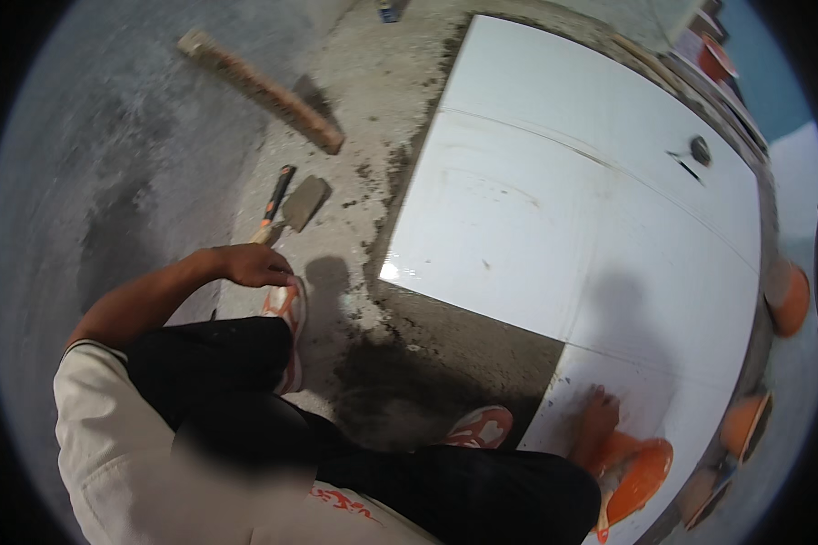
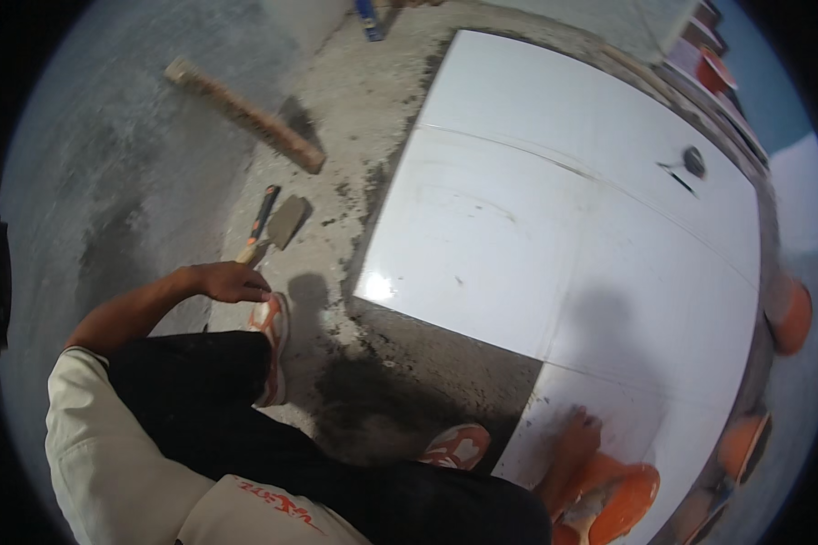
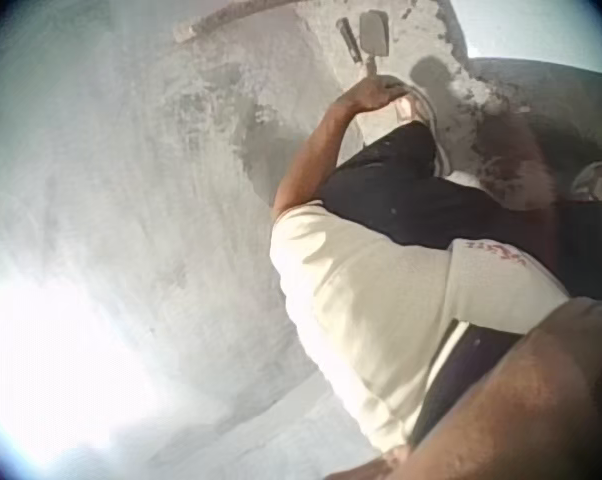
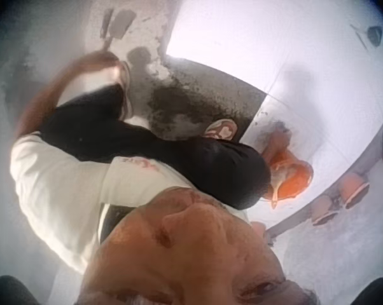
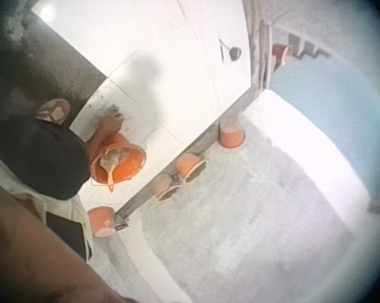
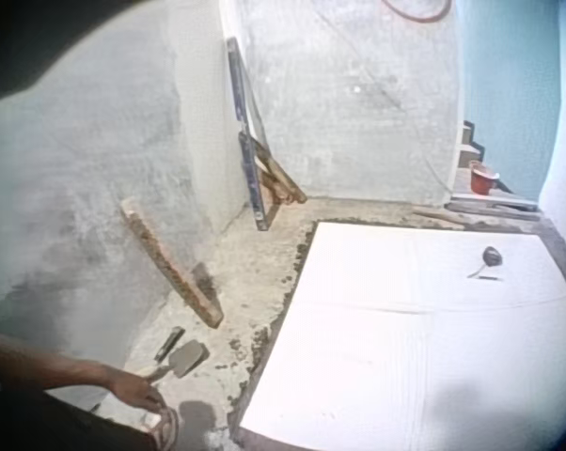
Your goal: The person installs white floor tiles by spreading cement with a trowel, placing tiles, and tapping them into place with a rubber mallet. They also clean the tile surface with a brush and water.
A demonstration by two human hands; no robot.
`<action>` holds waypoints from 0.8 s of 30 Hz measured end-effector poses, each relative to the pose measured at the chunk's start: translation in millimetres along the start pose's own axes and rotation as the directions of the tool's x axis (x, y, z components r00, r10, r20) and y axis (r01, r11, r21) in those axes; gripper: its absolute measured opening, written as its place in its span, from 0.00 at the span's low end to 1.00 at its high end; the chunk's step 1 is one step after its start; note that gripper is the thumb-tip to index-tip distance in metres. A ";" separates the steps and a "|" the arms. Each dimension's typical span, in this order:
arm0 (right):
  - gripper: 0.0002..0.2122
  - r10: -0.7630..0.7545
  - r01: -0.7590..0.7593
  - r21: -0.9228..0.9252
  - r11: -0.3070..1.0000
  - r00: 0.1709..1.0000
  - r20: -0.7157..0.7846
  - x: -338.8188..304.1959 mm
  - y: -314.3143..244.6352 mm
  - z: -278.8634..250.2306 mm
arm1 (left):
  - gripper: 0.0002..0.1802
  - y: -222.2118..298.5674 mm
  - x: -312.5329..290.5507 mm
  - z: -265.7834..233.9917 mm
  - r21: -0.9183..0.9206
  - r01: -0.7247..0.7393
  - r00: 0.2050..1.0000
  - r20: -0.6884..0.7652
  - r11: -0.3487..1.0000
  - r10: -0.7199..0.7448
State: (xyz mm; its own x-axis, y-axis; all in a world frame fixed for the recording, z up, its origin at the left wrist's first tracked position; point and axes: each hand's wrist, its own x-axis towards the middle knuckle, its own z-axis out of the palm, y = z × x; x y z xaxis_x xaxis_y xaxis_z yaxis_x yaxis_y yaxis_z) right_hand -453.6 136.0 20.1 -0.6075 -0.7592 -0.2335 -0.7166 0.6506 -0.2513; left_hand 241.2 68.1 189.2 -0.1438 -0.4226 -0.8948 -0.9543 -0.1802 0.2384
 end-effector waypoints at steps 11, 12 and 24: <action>0.15 -0.137 0.145 0.049 0.988 0.979 -0.150 -8.1 40.3 5.1 | 0.46 -27.4 -4.4 3.1 -0.099 0.552 0.653 0.669 0.828 -0.355; 0.17 -0.272 0.273 -0.016 0.962 0.950 -0.156 -19.4 33.2 -1.3 | 0.47 -28.6 6.4 10.3 -0.051 0.538 0.592 0.734 0.841 -0.334; 0.12 0.368 -0.527 0.312 0.790 0.816 0.446 -257.1 -28.2 -134.4 | 0.36 8.3 -23.9 46.3 0.086 0.155 0.849 0.498 0.984 -0.178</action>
State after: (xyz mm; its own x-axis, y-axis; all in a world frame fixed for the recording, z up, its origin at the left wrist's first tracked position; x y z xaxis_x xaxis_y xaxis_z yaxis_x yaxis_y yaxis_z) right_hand -323.3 310.9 213.5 -0.6067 -0.3732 -0.7018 -0.1389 0.9191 -0.3687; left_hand 224.6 117.8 195.1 -0.0829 0.1159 -0.9898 -0.9841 -0.1662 0.0630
